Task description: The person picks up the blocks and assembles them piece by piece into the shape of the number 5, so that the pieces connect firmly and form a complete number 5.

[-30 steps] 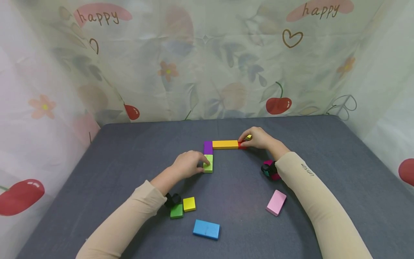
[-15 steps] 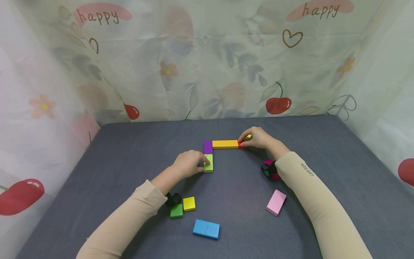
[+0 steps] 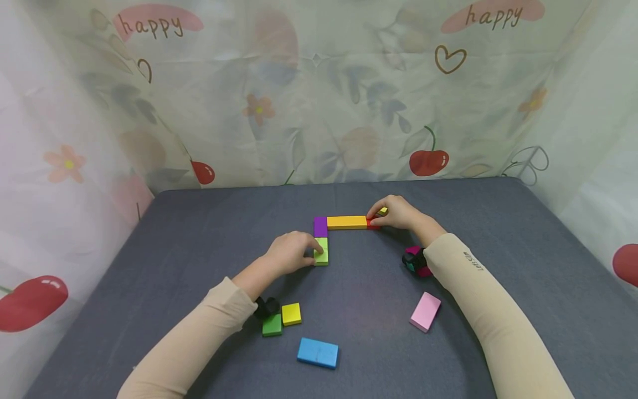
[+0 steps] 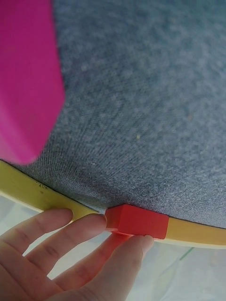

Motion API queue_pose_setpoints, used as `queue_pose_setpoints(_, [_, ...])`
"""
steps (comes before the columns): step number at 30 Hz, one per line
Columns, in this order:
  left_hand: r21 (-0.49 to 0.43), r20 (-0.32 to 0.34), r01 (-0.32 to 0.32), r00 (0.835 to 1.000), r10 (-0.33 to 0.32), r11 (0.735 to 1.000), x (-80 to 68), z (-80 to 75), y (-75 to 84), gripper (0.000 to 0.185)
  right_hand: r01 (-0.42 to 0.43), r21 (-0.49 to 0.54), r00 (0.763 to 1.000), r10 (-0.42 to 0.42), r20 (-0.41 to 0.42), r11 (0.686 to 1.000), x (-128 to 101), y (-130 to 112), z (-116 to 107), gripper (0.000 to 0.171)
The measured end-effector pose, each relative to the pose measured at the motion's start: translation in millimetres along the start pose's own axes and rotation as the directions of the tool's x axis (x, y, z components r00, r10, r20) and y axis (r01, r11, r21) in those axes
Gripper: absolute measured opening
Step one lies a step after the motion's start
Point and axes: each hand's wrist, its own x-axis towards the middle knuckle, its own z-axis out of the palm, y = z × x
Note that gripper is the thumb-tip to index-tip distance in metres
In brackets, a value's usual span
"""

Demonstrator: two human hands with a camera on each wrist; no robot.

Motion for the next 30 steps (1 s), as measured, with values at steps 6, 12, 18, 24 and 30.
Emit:
queue_pose_setpoints(6, [-0.018, -0.028, -0.018, 0.999, 0.017, 1.0, -1.6, -0.9, -2.9, 0.025, 0.0, 0.002, 1.0, 0.0, -0.003, 1.0, 0.1, -0.3, 0.3, 0.019])
queue_pose_setpoints(12, [-0.017, -0.031, -0.024, 0.999, 0.024, 1.0, -1.5, -0.1, -4.5, 0.023, 0.003, 0.0, 1.0, -0.003, -0.005, 1.0, 0.0, 1.3, 0.5, 0.019])
queue_pose_setpoints(18, [-0.024, -0.021, -0.017, 1.0, 0.016, 1.0, -0.4, 0.3, -4.4, 0.022, 0.01, -0.007, 1.0, -0.01, -0.004, 1.0, 0.2, 1.1, 1.0, 0.018])
queue_pose_setpoints(24, [-0.041, -0.008, 0.008, 1.0, -0.008, 0.999, -0.1, -0.3, -2.6, 0.023, 0.018, -0.013, 1.0, -0.018, 0.0, 1.0, 1.4, 2.3, 2.0, 0.018])
queue_pose_setpoints(30, [-0.048, -0.006, 0.013, 1.0, -0.013, 0.999, -0.4, -0.3, -1.7, 0.023, 0.02, -0.007, 1.0, -0.02, 0.001, 1.0, -0.1, 2.7, 1.9, 0.019])
